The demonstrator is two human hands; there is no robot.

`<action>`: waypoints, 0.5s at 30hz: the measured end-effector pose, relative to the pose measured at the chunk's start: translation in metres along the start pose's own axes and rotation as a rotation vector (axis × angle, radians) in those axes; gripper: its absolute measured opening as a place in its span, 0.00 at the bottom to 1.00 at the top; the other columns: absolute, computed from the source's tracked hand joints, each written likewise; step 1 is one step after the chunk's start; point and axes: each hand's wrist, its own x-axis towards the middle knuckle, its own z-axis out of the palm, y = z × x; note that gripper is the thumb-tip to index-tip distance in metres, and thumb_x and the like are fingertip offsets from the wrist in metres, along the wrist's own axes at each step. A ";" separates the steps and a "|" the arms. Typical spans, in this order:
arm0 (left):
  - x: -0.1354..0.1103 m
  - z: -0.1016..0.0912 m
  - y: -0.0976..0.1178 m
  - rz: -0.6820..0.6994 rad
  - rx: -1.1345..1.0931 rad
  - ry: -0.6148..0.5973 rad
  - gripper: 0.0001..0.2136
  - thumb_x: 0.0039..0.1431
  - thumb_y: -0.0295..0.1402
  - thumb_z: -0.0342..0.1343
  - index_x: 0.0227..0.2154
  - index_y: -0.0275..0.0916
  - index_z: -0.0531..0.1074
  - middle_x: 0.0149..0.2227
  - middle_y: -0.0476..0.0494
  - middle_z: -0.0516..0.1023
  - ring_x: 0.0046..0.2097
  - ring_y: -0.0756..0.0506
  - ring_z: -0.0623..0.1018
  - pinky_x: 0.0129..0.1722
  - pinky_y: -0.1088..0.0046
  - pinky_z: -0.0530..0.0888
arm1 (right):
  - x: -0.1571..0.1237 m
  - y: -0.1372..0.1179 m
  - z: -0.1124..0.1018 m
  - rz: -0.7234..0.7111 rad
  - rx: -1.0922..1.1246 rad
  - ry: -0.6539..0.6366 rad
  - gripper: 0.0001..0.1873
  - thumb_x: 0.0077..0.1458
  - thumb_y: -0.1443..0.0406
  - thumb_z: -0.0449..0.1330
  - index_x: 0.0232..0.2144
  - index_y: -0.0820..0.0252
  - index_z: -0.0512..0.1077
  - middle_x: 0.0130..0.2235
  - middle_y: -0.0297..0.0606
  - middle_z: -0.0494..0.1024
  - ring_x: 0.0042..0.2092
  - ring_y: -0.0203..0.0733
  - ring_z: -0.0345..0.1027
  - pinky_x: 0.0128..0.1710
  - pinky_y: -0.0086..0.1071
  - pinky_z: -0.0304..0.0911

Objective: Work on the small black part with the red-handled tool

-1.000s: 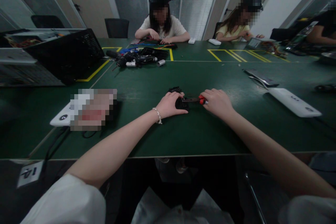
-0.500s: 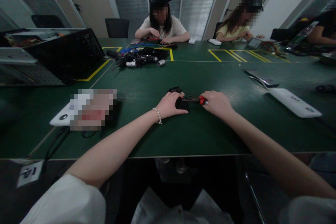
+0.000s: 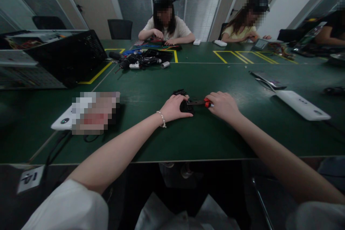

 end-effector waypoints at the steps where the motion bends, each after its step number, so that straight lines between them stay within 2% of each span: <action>1: 0.000 0.000 0.000 0.003 0.000 0.003 0.26 0.45 0.49 0.62 0.44 0.38 0.68 0.51 0.40 0.71 0.52 0.38 0.70 0.54 0.58 0.64 | 0.000 0.000 0.000 0.002 0.002 -0.001 0.13 0.49 0.66 0.54 0.38 0.62 0.72 0.37 0.43 0.75 0.38 0.46 0.64 0.35 0.37 0.54; 15: 0.002 0.004 -0.003 0.013 0.011 0.019 0.26 0.45 0.49 0.63 0.44 0.38 0.68 0.50 0.39 0.71 0.52 0.38 0.70 0.54 0.59 0.65 | 0.000 0.000 0.002 0.002 -0.012 0.004 0.12 0.49 0.66 0.54 0.37 0.61 0.72 0.37 0.41 0.75 0.37 0.45 0.64 0.34 0.35 0.52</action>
